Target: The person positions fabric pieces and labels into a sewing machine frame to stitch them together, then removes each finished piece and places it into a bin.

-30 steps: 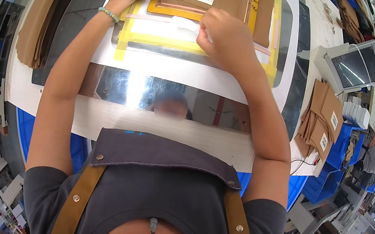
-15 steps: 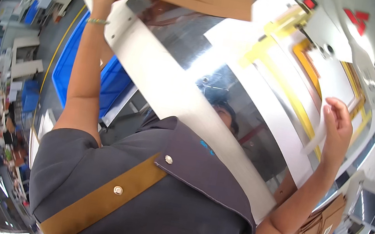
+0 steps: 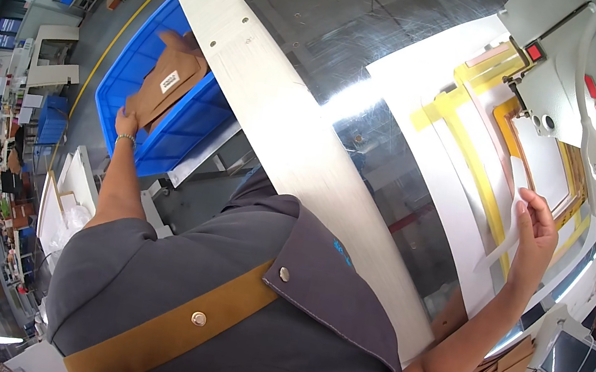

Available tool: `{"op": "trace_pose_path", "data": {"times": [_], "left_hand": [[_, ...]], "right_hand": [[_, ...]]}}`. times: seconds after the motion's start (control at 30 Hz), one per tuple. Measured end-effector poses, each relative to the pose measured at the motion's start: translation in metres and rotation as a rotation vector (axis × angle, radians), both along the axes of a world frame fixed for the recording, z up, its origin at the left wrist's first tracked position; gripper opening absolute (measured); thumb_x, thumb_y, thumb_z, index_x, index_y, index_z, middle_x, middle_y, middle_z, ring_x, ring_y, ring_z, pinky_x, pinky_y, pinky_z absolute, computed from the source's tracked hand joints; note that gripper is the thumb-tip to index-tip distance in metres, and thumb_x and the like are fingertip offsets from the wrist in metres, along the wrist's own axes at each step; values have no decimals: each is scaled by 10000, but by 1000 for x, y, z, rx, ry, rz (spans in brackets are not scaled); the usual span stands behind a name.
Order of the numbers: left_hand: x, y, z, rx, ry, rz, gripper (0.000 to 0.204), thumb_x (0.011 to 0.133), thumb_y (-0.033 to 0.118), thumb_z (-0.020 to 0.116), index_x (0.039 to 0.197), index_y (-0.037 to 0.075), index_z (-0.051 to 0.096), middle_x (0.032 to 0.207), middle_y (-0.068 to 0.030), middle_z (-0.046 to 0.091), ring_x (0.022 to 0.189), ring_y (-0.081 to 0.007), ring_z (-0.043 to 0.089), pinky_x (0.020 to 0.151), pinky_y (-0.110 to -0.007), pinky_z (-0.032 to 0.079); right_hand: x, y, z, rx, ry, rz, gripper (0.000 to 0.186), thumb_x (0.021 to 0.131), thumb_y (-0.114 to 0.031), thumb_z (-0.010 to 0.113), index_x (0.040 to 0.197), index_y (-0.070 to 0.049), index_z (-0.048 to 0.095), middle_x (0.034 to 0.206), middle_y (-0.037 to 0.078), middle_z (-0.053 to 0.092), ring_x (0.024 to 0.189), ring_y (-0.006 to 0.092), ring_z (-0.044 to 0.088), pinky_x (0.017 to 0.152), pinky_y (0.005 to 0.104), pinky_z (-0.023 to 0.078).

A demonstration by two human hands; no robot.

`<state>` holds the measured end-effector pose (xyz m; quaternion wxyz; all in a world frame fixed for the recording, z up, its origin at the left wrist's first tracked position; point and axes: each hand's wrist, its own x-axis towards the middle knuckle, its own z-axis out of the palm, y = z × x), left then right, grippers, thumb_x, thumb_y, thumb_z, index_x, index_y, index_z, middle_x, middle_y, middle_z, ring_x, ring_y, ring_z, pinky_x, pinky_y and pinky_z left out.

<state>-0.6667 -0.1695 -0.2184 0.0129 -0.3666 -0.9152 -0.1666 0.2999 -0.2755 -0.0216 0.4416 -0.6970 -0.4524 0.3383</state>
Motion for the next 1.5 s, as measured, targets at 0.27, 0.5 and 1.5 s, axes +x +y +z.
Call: {"op": "trace_pose_path", "data": {"times": [0.27,0.5,1.5], "left_hand": [[35,58,37,270,351,-155,617,956,222,737,1501,-14,569,1430,-267,649,1271,-405,666,1056,-455,547],[405,184,185,632,-355,-1164,310,1103,96,585,1382,12,692,1355,-99,723,1205,-178,682,1052,-342,527],[728,132,172,71,161,-2248,614,1034,482,625,1479,58,613,1686,-225,395,1605,-384,287,1304,-583,166]], "right_hand": [[16,7,7,-51,-156,124,236,1041,-92,671,1237,17,743,1157,38,719,1076,109,639,1005,247,457],[39,44,42,49,-454,229,255,1045,-172,637,1192,-53,808,1025,36,778,901,101,640,824,262,505],[81,66,26,33,-307,206,169,958,-156,688,1049,-55,789,931,48,764,852,123,676,775,308,527]]}}
